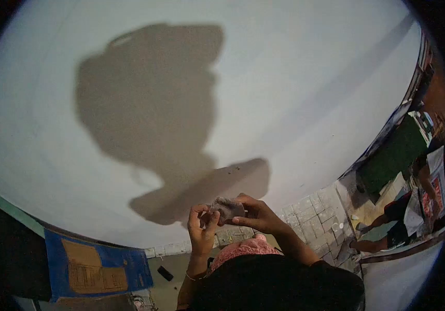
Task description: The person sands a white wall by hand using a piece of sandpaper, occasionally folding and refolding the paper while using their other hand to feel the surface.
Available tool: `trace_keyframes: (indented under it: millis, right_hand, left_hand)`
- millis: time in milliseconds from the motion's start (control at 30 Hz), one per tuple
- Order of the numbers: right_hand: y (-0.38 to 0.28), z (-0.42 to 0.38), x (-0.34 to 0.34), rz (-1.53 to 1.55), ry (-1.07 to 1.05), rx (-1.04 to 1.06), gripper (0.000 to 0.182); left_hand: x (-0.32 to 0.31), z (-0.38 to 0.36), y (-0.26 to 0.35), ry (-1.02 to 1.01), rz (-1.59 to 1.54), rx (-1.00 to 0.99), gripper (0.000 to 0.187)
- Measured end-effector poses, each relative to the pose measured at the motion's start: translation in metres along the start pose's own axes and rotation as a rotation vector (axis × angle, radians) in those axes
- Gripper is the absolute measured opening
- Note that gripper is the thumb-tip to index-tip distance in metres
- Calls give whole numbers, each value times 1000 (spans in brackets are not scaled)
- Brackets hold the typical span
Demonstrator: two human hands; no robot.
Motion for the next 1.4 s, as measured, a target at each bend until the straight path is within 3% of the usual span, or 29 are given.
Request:
trace_keyframes:
  millis: [100, 233, 333, 400, 467, 567, 700, 933, 1067, 1267, 1400]
  right_hand:
    - [0, 4, -14, 38, -9, 115, 37]
    - [-1, -1, -15, -71, -44, -12, 37]
    - [19, -4, -7, 7, 63, -116, 39]
    - [16, -2, 0, 292, 171, -12, 41]
    - [13, -2, 9, 371, 262, 2, 42]
    - [37, -2, 41, 588, 531, -73, 42]
    - [49, 11, 56, 693, 483, -148, 45]
    - [3, 43, 64, 791, 382, -151, 44]
    - [48, 45, 69, 807, 415, -164, 39]
    - [47, 52, 71, 799, 366, -123, 30]
    - [42, 48, 53, 797, 394, -81, 37]
  left_hand:
    - [7, -7, -7, 51, -28, 71, 22]
    - [8, -8, -9, 117, -12, 103, 21]
    - [13, -7, -20, -14, 55, 86, 18]
    - [10, -8, -22, -11, 19, 129, 17]
    - [8, -8, -26, -11, -18, 171, 16]
    - [6, -10, -32, -28, -29, 219, 18]
    - [6, -11, -33, -65, -10, 224, 19]
    - [-2, 3, 2, -16, -3, 277, 20]
    - [18, -19, -38, -20, -42, 297, 20]
    - [11, -19, -36, -20, -95, 302, 21]
    - [14, -17, -42, -51, -51, 334, 24]
Point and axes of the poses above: each hand's wrist, its own z-axis towards the middle knuckle, its own x-axis out of the back of the hand, y = z × x, the point moved 3 cm from there along z, towards the middle knuckle, and after that the axes turned 4 degrees about -x, right-handed, at the moved point
